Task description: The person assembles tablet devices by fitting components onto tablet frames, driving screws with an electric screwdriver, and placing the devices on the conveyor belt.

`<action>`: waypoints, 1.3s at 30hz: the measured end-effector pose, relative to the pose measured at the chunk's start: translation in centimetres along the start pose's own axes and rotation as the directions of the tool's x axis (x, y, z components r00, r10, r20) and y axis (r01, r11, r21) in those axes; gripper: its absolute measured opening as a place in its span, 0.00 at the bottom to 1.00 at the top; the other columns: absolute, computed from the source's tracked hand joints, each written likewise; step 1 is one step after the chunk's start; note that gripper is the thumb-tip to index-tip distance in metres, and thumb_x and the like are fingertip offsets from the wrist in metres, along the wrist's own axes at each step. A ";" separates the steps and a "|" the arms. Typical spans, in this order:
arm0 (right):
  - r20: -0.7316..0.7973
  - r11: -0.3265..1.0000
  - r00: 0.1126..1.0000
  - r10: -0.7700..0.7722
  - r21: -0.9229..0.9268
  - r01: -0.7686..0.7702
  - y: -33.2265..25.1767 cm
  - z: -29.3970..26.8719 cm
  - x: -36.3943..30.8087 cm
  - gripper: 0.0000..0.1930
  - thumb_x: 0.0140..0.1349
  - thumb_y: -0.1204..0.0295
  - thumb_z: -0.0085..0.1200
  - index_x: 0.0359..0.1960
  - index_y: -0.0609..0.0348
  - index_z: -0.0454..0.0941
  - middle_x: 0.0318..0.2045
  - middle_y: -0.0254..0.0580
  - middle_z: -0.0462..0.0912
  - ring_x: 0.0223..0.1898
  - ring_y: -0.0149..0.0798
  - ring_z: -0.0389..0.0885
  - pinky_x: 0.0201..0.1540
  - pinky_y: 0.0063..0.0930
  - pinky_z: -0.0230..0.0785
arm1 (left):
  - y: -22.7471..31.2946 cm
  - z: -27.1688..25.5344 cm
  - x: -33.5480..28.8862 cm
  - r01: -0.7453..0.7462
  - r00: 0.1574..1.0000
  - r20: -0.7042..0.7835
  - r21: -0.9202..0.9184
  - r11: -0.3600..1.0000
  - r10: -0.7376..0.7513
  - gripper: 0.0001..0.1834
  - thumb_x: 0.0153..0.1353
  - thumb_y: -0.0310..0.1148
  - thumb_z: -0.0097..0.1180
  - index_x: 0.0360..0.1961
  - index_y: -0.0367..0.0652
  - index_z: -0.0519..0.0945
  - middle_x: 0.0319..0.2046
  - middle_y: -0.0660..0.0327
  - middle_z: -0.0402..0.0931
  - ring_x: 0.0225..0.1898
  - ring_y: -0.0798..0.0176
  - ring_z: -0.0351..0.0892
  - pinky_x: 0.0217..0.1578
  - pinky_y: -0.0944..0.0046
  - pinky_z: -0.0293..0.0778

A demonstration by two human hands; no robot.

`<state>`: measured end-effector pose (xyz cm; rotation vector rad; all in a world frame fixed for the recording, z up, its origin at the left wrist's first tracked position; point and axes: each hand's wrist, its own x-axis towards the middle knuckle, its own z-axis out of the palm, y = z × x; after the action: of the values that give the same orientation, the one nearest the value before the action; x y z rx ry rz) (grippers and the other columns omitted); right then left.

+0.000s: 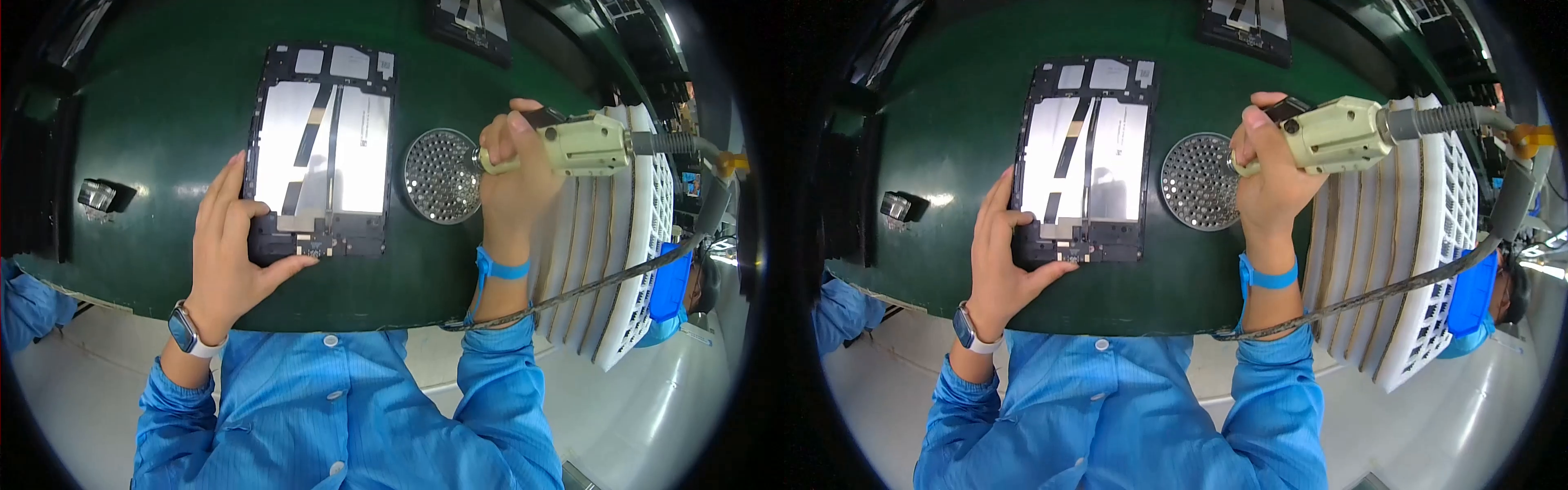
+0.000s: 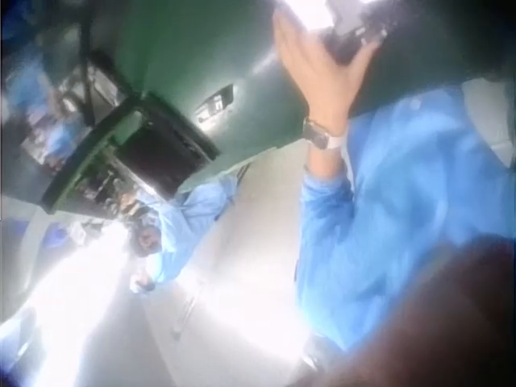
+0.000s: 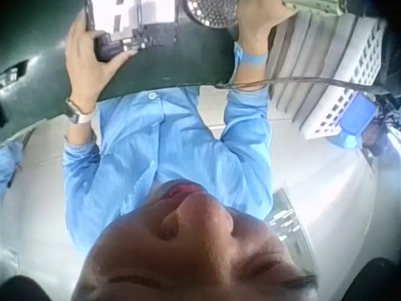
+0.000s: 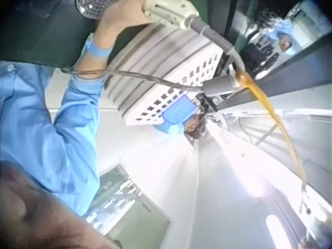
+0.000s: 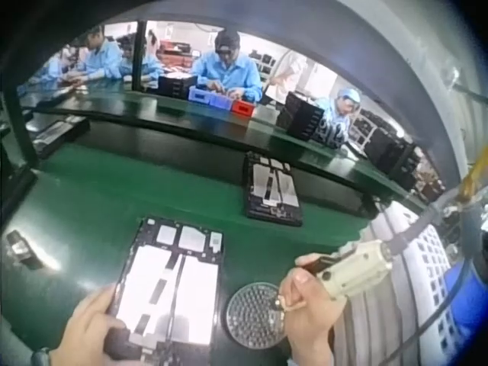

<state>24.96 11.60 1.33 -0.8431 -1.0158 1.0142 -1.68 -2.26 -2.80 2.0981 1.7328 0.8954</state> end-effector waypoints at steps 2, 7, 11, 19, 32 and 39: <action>0.013 1.000 1.000 -0.001 0.001 0.001 0.1 -0.1 0.2 0.07 0.56 0.83 0.53 0.37 0.72 0.75 0.14 0.36 0.69 0.15 0.30 0.67 0.21 0.23 0.60 | 0.0 0.1 0.0 0.012 1.000 -0.004 -0.002 1.000 -0.012 0.35 0.35 0.47 0.80 0.39 0.41 0.72 0.67 0.38 0.61 0.67 0.34 0.62 0.62 0.44 0.64; 0.033 1.000 0.999 0.000 0.009 0.000 0.7 -0.1 0.2 0.04 0.56 0.83 0.54 0.32 0.69 0.73 0.13 0.36 0.69 0.14 0.30 0.68 0.23 0.26 0.65 | 0.0 0.0 -0.1 0.007 1.000 -0.007 -0.003 1.000 -0.007 0.35 0.36 0.48 0.79 0.39 0.42 0.72 0.67 0.38 0.61 0.67 0.35 0.62 0.62 0.45 0.64; 0.051 1.000 0.999 0.001 -0.002 -0.001 1.0 0.0 0.1 0.05 0.55 0.83 0.54 0.28 0.65 0.70 0.12 0.36 0.69 0.14 0.31 0.68 0.25 0.29 0.68 | 0.2 -0.1 0.0 -0.005 1.000 -0.015 0.006 1.000 0.005 0.36 0.35 0.48 0.79 0.40 0.42 0.72 0.67 0.39 0.61 0.67 0.36 0.63 0.61 0.46 0.65; 0.061 1.000 0.998 -0.029 0.001 0.029 1.6 -0.2 0.3 0.04 0.55 0.83 0.54 0.32 0.68 0.73 0.12 0.36 0.69 0.13 0.31 0.69 0.24 0.27 0.67 | 0.1 0.2 -0.1 0.012 1.000 -0.013 0.007 1.000 -0.012 0.36 0.35 0.48 0.79 0.40 0.42 0.72 0.66 0.39 0.61 0.67 0.36 0.63 0.61 0.46 0.65; 0.034 1.000 0.999 0.017 -0.017 -0.017 2.2 0.7 -0.2 0.08 0.55 0.84 0.56 0.35 0.68 0.72 0.15 0.37 0.71 0.15 0.32 0.70 0.30 0.27 0.71 | -0.4 -0.6 -0.5 -0.003 1.000 -0.023 0.059 0.998 0.005 0.36 0.36 0.49 0.78 0.40 0.40 0.73 0.65 0.37 0.62 0.65 0.34 0.63 0.62 0.44 0.64; 0.075 0.999 0.997 -0.018 -0.029 0.020 0.3 -2.3 0.5 0.15 0.63 0.74 0.51 0.49 0.71 0.72 0.19 0.30 0.64 0.24 0.27 0.61 0.32 0.26 0.56 | -1.5 -2.8 -0.6 -0.106 0.994 -0.001 -0.114 0.988 0.106 0.29 0.47 0.43 0.74 0.45 0.39 0.75 0.63 0.43 0.66 0.65 0.38 0.64 0.63 0.46 0.65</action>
<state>27.15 11.98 0.43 -0.8233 -1.1029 1.0233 -4.65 -2.94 -1.67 2.1321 1.5413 0.9926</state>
